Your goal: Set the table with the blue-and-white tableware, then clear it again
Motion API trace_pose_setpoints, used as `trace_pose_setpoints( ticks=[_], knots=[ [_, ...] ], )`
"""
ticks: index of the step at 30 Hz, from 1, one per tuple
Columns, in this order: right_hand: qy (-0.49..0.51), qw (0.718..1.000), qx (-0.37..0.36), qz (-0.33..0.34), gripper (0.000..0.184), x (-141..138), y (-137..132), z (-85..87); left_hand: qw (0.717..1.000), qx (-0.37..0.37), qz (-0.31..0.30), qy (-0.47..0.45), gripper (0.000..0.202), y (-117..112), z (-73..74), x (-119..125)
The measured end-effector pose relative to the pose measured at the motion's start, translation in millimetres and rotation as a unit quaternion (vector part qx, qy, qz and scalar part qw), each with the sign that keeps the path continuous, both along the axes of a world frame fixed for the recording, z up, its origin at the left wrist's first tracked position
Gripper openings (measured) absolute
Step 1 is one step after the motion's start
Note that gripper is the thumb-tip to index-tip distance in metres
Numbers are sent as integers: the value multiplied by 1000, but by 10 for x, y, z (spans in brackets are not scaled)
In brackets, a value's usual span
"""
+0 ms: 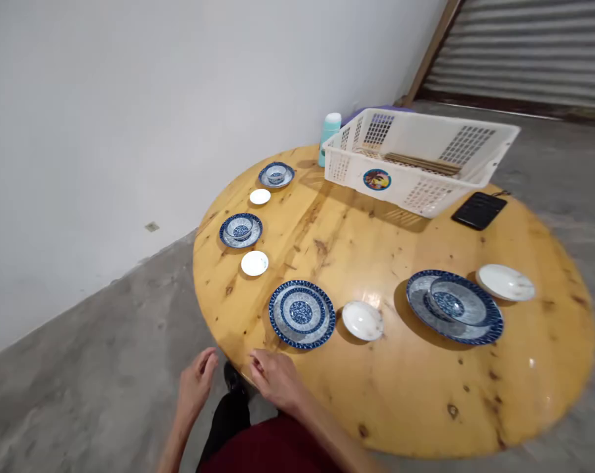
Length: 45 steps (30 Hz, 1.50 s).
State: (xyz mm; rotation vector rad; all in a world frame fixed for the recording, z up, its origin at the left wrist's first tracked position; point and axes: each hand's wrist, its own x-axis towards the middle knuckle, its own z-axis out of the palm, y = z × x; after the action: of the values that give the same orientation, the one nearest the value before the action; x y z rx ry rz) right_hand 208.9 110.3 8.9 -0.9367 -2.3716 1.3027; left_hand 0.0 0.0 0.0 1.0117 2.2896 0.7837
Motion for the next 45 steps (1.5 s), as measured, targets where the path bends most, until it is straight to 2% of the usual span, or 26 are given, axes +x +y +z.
trace_pose_setpoints(
  ticks=[3,5,9,11,13,17,20,23,26,29,34,37,39,41,45],
  knots=[
    [-1,995,-44,-94,37,48,-10,-141,998,27,-48,4,40,559,83,-201],
    [8,985,-72,-156,39,-22,-12,-236,996,38,-76,-5,39,840,78,-305],
    [22,967,-92,-235,41,-464,62,-351,985,40,-165,-20,34,1183,-9,-639],
    [13,962,-101,-255,40,-803,126,-353,978,32,-206,-17,33,1286,-47,-945],
    [4,955,-121,-272,41,-1173,182,-325,975,23,-220,-14,33,1381,-73,-1341],
    [-5,940,-145,-308,46,-1853,216,-245,979,15,-198,-41,38,1608,-134,-2209],
    [-31,934,-144,-325,47,-2192,190,-212,982,-3,-180,-51,39,1822,-201,-2720],
    [-52,930,-142,-335,47,-2346,187,-211,981,7,-184,-55,39,2068,-249,-3011],
    [-51,925,-134,-352,49,-2367,246,-230,977,39,-196,-72,39,2321,-260,-3108],
    [-31,921,-119,-370,49,-2329,346,-266,976,51,-198,-79,38,2550,-228,-3092],
    [-27,913,-101,-393,47,-2273,486,-325,972,70,-204,-93,41,2904,-98,-3026],
    [-24,913,-95,-397,47,-2283,548,-345,968,81,-216,-94,40,3241,-23,-3018],
    [-22,907,-88,-411,47,-2318,601,-374,965,84,-232,-92,38,3575,9,-3025],
    [-21,897,-87,-432,46,-2377,673,-423,959,87,-255,-91,36,4003,25,-3033],
    [-25,855,-104,-508,47,-2585,860,-537,942,92,-312,-87,33,5044,29,-3030]
  ],
)
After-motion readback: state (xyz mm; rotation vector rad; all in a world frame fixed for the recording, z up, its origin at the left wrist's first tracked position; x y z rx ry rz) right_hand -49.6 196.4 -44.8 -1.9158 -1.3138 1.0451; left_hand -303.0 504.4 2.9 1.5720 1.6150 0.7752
